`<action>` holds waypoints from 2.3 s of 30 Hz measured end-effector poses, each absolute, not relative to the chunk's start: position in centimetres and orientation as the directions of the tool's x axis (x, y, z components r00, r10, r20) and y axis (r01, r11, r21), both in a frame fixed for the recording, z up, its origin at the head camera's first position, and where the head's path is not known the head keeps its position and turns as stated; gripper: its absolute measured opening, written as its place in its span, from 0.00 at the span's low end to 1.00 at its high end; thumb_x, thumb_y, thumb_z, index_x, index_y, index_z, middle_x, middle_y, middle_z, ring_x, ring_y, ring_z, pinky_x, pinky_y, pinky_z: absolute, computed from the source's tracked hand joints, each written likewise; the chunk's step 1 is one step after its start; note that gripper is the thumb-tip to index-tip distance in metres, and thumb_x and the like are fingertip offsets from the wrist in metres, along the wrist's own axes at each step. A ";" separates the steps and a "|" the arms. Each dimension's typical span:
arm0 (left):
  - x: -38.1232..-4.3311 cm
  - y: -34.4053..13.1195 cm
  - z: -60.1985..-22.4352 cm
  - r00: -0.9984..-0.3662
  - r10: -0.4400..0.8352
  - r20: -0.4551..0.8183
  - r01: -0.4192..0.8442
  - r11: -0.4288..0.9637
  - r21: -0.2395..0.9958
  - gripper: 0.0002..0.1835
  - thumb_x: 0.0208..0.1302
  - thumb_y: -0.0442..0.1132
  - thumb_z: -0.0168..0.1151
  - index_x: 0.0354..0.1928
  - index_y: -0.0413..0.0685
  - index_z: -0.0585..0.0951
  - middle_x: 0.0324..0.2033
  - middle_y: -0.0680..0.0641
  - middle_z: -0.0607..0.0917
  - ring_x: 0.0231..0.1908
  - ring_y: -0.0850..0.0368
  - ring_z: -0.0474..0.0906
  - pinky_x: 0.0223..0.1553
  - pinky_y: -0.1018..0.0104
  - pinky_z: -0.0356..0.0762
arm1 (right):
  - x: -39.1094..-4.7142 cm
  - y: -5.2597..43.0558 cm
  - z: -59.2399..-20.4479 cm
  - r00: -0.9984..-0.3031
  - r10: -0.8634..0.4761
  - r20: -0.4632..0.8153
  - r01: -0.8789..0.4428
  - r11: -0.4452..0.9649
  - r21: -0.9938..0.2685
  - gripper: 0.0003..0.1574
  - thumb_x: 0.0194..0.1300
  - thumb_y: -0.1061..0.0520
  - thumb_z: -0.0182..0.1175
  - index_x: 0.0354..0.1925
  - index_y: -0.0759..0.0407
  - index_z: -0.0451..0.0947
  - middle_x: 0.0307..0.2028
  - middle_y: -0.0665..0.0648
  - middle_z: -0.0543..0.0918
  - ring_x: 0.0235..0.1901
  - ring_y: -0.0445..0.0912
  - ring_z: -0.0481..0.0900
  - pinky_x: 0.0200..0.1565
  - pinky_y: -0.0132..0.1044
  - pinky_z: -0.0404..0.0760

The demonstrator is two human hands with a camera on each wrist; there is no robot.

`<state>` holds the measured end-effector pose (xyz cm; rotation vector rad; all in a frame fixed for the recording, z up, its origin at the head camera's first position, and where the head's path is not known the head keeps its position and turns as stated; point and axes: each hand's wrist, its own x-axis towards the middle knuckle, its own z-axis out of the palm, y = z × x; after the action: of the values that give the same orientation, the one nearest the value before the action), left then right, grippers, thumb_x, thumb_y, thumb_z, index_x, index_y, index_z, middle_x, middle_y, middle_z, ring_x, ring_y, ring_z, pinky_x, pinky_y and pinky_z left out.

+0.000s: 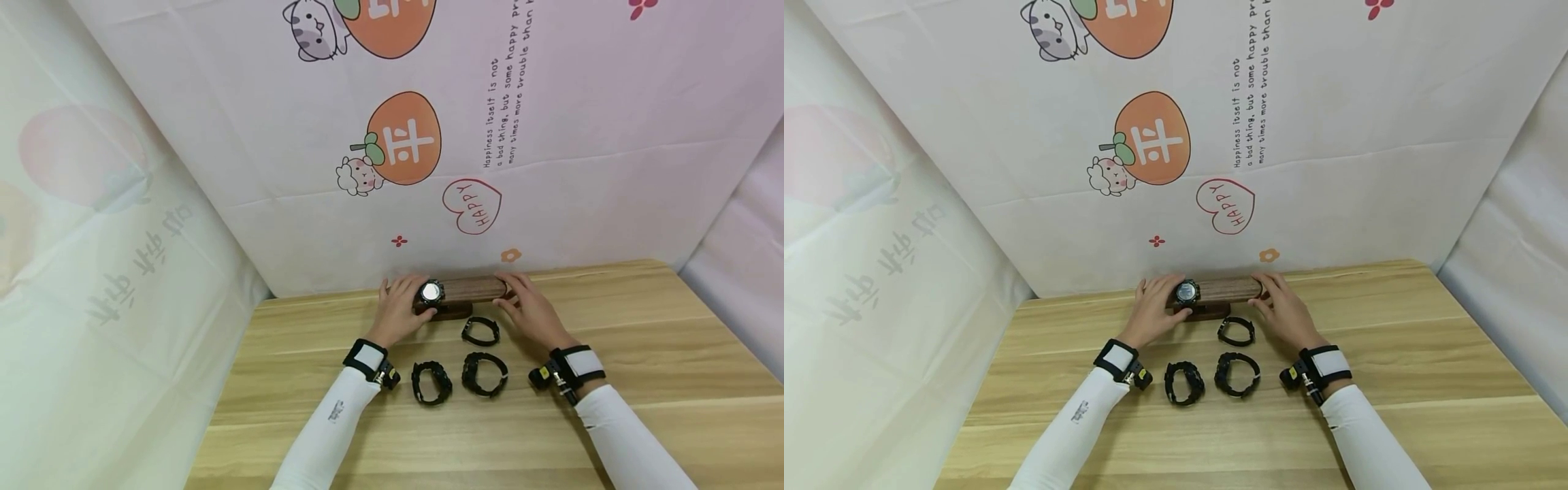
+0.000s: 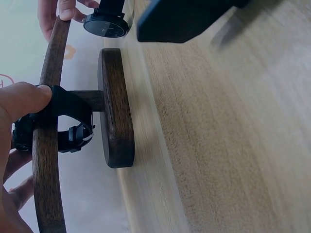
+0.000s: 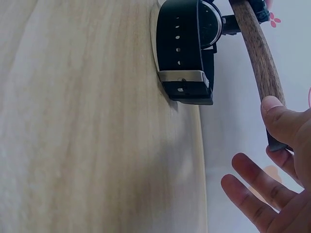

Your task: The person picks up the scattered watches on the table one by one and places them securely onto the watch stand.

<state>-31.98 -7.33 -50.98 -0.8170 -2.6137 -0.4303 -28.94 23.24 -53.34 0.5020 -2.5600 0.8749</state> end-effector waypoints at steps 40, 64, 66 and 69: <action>-29.9 -8.8 -50.4 -0.678 0.410 0.610 0.659 0.707 0.257 0.26 0.61 0.50 0.63 0.59 0.50 0.77 0.55 0.50 0.78 0.58 0.56 0.67 0.61 0.52 0.64 | -28.8 23.1 -53.2 -0.882 -0.207 0.423 -0.418 0.758 -0.500 0.36 0.67 0.52 0.61 0.70 0.56 0.62 0.63 0.62 0.66 0.39 0.51 0.78 0.36 0.47 0.84; -24.1 -9.6 -50.5 -0.667 0.556 0.496 0.723 0.644 0.251 0.22 0.61 0.51 0.64 0.55 0.51 0.78 0.49 0.56 0.80 0.52 0.62 0.71 0.58 0.57 0.71 | -28.9 23.1 -53.2 -0.884 -0.204 0.420 -0.414 0.757 -0.506 0.36 0.68 0.52 0.60 0.69 0.57 0.62 0.62 0.62 0.66 0.42 0.52 0.77 0.38 0.48 0.83; -23.5 -9.6 -50.6 -0.662 0.568 0.488 0.732 0.631 0.257 0.23 0.61 0.51 0.63 0.56 0.52 0.77 0.49 0.56 0.80 0.51 0.61 0.72 0.58 0.56 0.71 | -28.9 23.1 -53.2 -0.885 -0.207 0.417 -0.415 0.756 -0.506 0.36 0.68 0.52 0.59 0.69 0.57 0.62 0.62 0.62 0.66 0.43 0.53 0.77 0.38 0.49 0.83; -22.8 -9.6 -50.7 -0.655 0.580 0.484 0.741 0.619 0.262 0.23 0.60 0.50 0.64 0.57 0.53 0.77 0.50 0.57 0.80 0.52 0.62 0.72 0.59 0.56 0.71 | -29.0 23.2 -53.2 -0.889 -0.199 0.413 -0.406 0.759 -0.509 0.36 0.68 0.51 0.60 0.69 0.57 0.62 0.62 0.62 0.66 0.42 0.53 0.78 0.38 0.48 0.83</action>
<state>-22.77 -9.60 -50.74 -1.0588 -2.4929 -0.6343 -28.98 23.17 -53.22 0.4658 -2.6216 0.8690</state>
